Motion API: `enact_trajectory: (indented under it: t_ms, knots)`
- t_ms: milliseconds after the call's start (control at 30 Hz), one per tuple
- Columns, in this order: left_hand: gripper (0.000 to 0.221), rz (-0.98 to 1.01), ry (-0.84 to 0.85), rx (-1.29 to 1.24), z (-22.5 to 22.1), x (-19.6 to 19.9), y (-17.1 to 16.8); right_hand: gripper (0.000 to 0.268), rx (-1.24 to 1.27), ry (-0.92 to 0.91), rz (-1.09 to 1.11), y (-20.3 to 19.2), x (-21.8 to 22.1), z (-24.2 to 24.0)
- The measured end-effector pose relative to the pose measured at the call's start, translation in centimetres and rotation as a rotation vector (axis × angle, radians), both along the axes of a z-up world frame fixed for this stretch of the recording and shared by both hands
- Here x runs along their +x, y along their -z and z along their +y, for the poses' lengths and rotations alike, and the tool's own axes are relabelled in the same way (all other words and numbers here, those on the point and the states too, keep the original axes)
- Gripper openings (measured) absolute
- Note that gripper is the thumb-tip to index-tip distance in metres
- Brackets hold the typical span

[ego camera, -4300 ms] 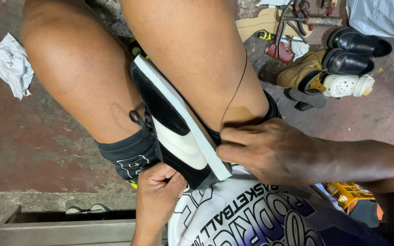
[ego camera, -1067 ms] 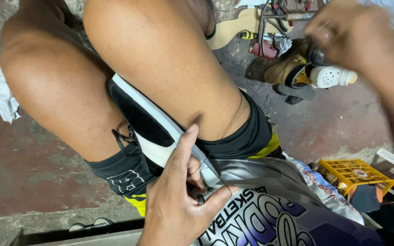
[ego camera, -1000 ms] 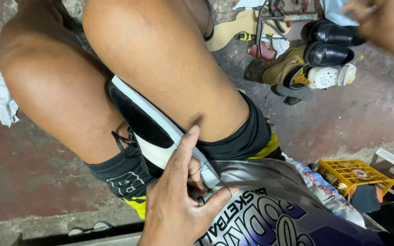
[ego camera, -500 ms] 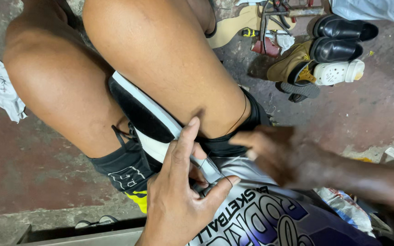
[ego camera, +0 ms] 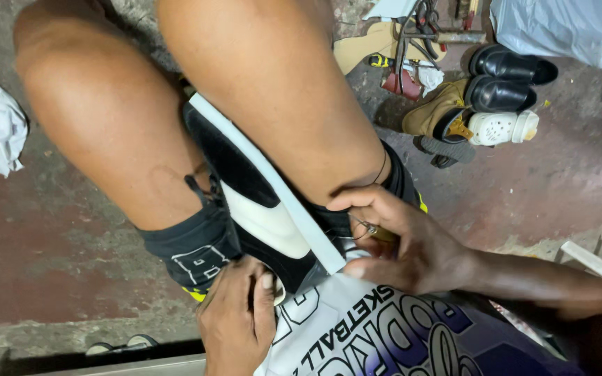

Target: The person stitches a shoe sole onto a black and white sneaker using an awl and thread, pulling the thread through the sole while holding the shoe on their lap.

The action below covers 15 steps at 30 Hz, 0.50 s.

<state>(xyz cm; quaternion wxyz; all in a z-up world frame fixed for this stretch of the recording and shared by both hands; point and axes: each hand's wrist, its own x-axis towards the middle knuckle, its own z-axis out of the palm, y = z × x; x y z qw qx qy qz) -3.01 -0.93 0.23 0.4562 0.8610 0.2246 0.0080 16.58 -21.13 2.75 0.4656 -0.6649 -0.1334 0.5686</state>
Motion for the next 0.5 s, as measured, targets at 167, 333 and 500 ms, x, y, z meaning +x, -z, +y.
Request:
enact_trajectory:
  t_ms: [167, 333, 500]
  knots:
    - [0.034, 0.024, -0.271, -0.184, -0.4, -3.3, 2.4, 0.084, -0.073, -0.015, -0.082, 0.3, -0.7, 3.0]
    - [0.031, 0.009, -0.563, -0.171, 1.7, -5.3, 1.5, 0.082, -0.078, 0.006, -0.055, 0.8, -0.5, 3.3]
    - [0.024, -0.149, -0.306, 0.273, 2.5, -1.2, -1.7, 0.081, -0.029, 0.034, -0.113, 1.5, -0.5, 2.6]
